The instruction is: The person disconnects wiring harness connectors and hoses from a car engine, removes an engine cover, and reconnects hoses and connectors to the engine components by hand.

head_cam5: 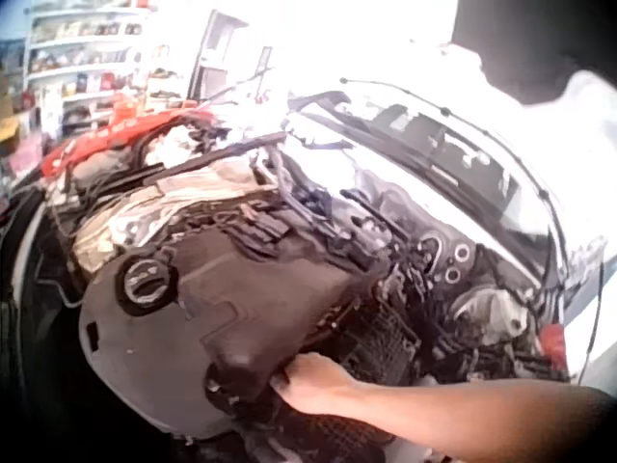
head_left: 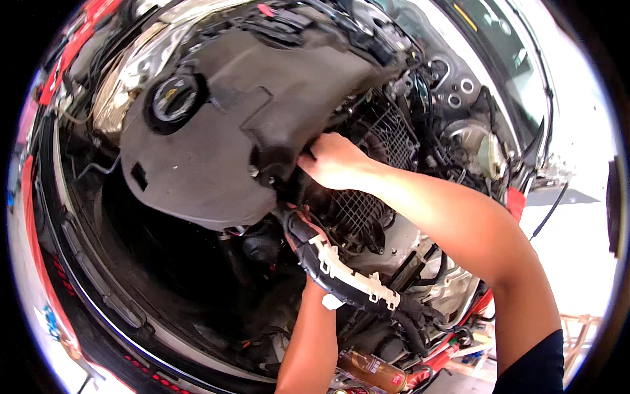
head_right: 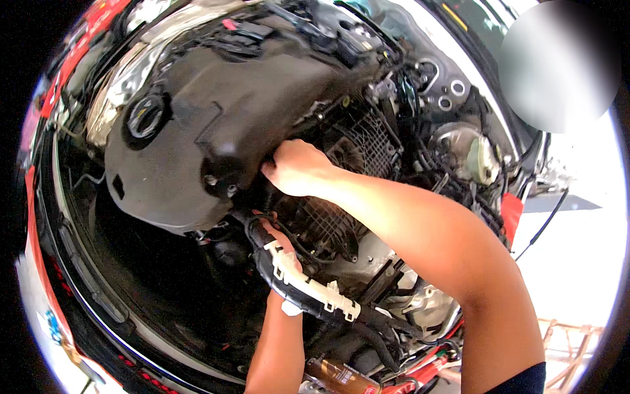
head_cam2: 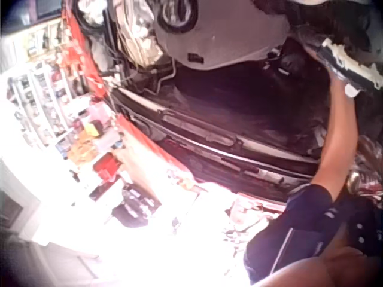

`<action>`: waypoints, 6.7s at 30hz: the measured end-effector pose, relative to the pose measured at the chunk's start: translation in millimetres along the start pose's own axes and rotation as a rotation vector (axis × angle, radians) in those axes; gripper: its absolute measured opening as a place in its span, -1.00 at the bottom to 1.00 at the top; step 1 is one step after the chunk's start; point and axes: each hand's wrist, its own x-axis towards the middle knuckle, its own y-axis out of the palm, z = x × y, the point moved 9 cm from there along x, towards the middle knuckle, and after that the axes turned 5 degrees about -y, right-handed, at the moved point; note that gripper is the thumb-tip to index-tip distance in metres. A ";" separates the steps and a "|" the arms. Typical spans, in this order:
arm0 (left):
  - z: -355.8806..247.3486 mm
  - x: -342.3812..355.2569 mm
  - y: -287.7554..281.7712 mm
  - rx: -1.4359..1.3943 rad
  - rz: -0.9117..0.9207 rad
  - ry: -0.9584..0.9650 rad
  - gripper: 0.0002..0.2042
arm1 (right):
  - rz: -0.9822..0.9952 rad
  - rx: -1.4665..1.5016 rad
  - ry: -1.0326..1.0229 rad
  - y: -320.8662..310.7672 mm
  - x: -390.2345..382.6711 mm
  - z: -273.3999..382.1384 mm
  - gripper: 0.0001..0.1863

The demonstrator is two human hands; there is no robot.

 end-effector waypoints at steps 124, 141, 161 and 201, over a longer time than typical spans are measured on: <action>-108.8 -245.8 108.0 -0.227 0.429 -0.869 -0.74 | -0.838 0.184 0.112 44.9 -481.8 39.1 -0.13; -342.7 -174.5 -54.2 0.730 0.623 -0.690 -0.48 | -0.968 0.140 0.218 86.6 -564.2 11.6 -0.42; -381.8 -110.5 -73.6 2.154 0.658 0.539 -0.38 | -0.943 0.108 0.384 146.4 -592.2 45.2 -0.54; -171.8 -77.4 -72.2 0.925 0.345 -0.546 -0.73 | -0.950 -0.544 -0.056 -5.7 -358.6 -78.6 -0.57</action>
